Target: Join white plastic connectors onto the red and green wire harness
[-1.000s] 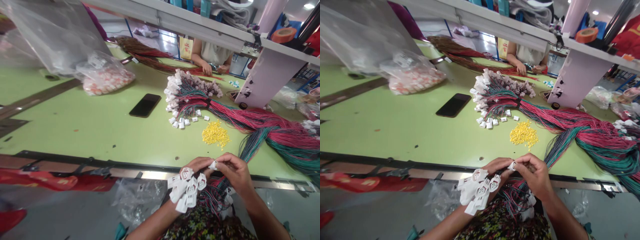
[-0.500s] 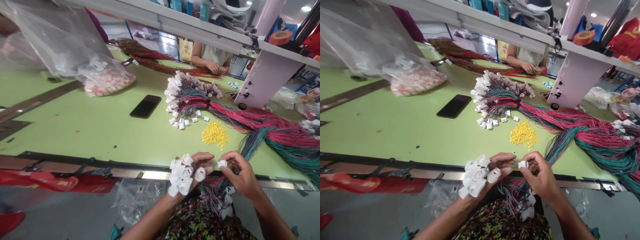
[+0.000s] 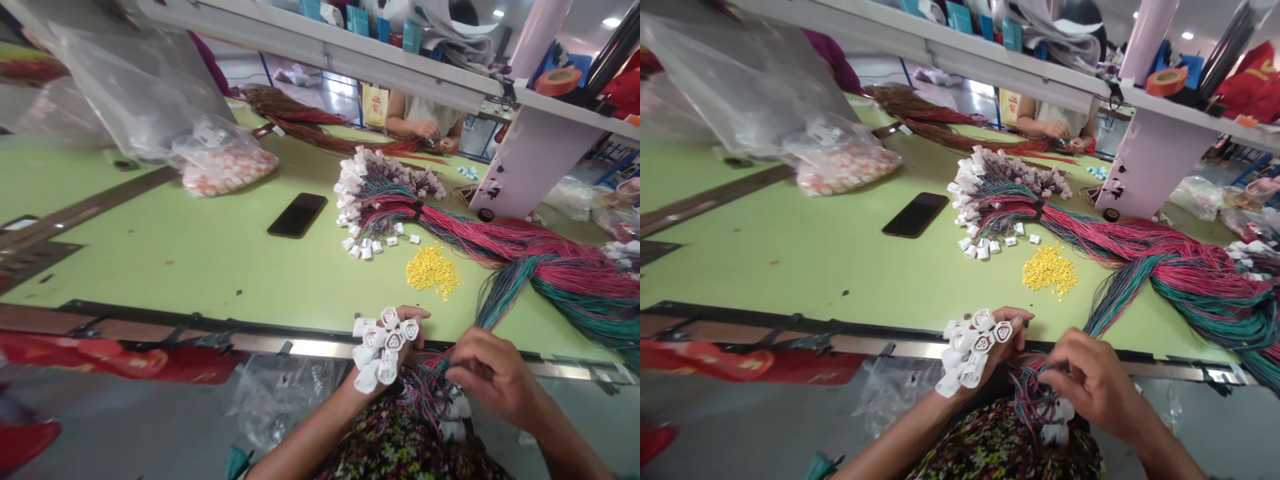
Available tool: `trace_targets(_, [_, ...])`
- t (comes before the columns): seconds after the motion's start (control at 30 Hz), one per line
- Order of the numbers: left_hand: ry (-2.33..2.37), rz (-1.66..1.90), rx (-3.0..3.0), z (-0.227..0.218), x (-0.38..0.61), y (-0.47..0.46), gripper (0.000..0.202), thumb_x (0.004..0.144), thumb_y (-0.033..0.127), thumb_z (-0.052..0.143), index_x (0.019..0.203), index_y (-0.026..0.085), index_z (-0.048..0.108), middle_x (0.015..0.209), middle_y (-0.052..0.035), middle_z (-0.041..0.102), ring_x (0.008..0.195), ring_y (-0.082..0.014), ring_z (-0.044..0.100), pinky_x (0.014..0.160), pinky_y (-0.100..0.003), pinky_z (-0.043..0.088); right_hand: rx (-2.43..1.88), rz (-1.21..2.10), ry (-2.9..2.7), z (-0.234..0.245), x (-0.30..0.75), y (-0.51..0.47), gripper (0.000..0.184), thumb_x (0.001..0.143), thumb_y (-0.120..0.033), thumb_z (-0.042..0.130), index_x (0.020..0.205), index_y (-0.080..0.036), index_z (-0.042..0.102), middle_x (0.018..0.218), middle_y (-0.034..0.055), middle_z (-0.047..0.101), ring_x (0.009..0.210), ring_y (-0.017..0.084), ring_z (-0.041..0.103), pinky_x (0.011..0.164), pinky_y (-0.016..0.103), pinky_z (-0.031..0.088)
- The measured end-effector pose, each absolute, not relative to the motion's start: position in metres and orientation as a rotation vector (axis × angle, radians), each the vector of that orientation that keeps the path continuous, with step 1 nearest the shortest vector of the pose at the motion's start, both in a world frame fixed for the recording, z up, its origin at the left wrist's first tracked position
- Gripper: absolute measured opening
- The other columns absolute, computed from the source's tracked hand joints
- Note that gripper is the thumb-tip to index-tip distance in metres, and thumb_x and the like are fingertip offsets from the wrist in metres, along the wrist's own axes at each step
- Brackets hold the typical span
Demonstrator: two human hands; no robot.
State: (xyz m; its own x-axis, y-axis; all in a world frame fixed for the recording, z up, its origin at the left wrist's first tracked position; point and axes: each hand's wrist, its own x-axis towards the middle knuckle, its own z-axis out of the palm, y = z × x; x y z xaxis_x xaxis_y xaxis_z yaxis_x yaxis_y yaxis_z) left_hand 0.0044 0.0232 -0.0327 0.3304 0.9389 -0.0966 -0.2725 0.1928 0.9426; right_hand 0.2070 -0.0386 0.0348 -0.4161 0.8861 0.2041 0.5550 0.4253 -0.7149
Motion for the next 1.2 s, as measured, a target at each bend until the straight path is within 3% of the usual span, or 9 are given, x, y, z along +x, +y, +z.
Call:
trace_targets(0.1, [0.797,1.039,1.139,-0.036,0.005,0.026,0.028,0.081,0.045,0.075,0.091,0.02,0.072,0.066,-0.0008,0.067,0.058,-0.0166,0.061,0.052,-0.028,0.049,-1.109,0.675,-1.896,0.037,0.179,-0.019,0.032,0.089,-0.032,0.076,0.119,-0.025,0.066,0.091,0.0031,0.067,0.072,0.016,0.059,0.062,0.028,0.05])
trace_targets(0.2, [0.788,1.069,1.2,-0.033,0.001,0.025,0.02,0.079,0.04,0.077,0.082,0.021,0.072,0.074,-0.004,0.073,0.072,-0.0226,0.069,0.066,-0.036,0.057,-1.042,0.74,-1.816,0.034,0.164,-0.004,0.023,0.091,-0.029,0.073,0.114,-0.025,0.07,0.096,0.0044,0.072,0.079,0.017,0.063,0.069,0.031,0.054])
trace_targets(0.33, [0.764,1.061,1.243,-0.027,-0.008,0.02,0.033,0.082,0.039,0.078,0.108,0.02,0.074,0.096,-0.0091,0.079,0.088,-0.0247,0.073,0.08,-0.038,0.059,-1.032,0.862,-1.774,0.025,0.174,0.006,0.019,0.094,-0.023,0.068,0.112,-0.024,0.074,0.101,0.0062,0.075,0.092,0.019,0.069,0.082,0.034,0.058])
trace_targets(0.47, [0.662,0.947,1.129,-0.025,-0.015,0.02,0.035,0.084,0.051,0.076,0.102,0.022,0.079,0.081,-0.0073,0.08,0.07,-0.0204,0.073,0.068,-0.035,0.061,-0.881,0.819,-1.927,0.018,0.194,0.005,0.027,0.096,-0.016,0.066,0.12,-0.028,0.072,0.108,0.0061,0.076,0.099,0.019,0.07,0.089,0.038,0.057])
trace_targets(0.7, [0.579,0.554,1.163,-0.02,-0.028,0.031,0.024,0.077,0.032,0.083,0.096,0.019,0.082,0.062,-0.0009,0.073,0.052,-0.0137,0.063,0.049,-0.023,0.05,-0.824,0.949,-2.053,0.013,0.202,-0.012,0.027,0.098,-0.018,0.063,0.121,-0.031,0.072,0.108,0.0054,0.072,0.1,0.018,0.068,0.087,0.038,0.057])
trace_targets(0.8, [0.601,0.606,1.186,-0.018,-0.024,0.029,0.022,0.077,0.031,0.082,0.096,0.02,0.082,0.067,-0.0016,0.075,0.055,-0.0136,0.063,0.051,-0.023,0.049,-0.91,1.026,-1.956,0.007,0.208,-0.006,0.018,0.096,-0.025,0.068,0.112,-0.027,0.074,0.103,0.0052,0.073,0.093,0.018,0.069,0.082,0.033,0.057])
trace_targets(0.9, [0.693,0.742,1.112,-0.021,-0.016,0.025,0.023,0.078,0.033,0.083,0.096,0.02,0.081,0.076,-0.0045,0.078,0.063,-0.0166,0.068,0.058,-0.027,0.053,-1.249,0.826,-1.8,-0.001,0.22,0.01,0.011,0.096,-0.027,0.064,0.099,-0.021,0.074,0.094,0.0049,0.072,0.086,0.018,0.068,0.076,0.03,0.055])
trace_targets(1.03, [0.827,0.849,1.022,-0.033,-0.008,0.021,0.026,0.076,0.037,0.084,0.094,0.019,0.079,0.074,-0.0034,0.075,0.06,-0.0155,0.065,0.054,-0.026,0.049,-1.552,0.539,-1.917,-0.015,0.234,0.036,0.011,0.092,-0.019,0.061,0.093,-0.02,0.072,0.088,0.0035,0.069,0.078,0.018,0.064,0.074,0.031,0.051])
trace_targets(1.2, [0.845,0.894,0.97,-0.045,-0.002,0.02,0.032,0.073,0.045,0.084,0.092,0.019,0.077,0.058,0.0033,0.062,0.049,-0.0107,0.05,0.048,-0.024,0.037,-1.592,0.515,-2.026,-0.026,0.232,0.053,0.011,0.087,-0.013,0.063,0.086,-0.019,0.071,0.086,0.0041,0.068,0.078,0.019,0.064,0.075,0.032,0.049])
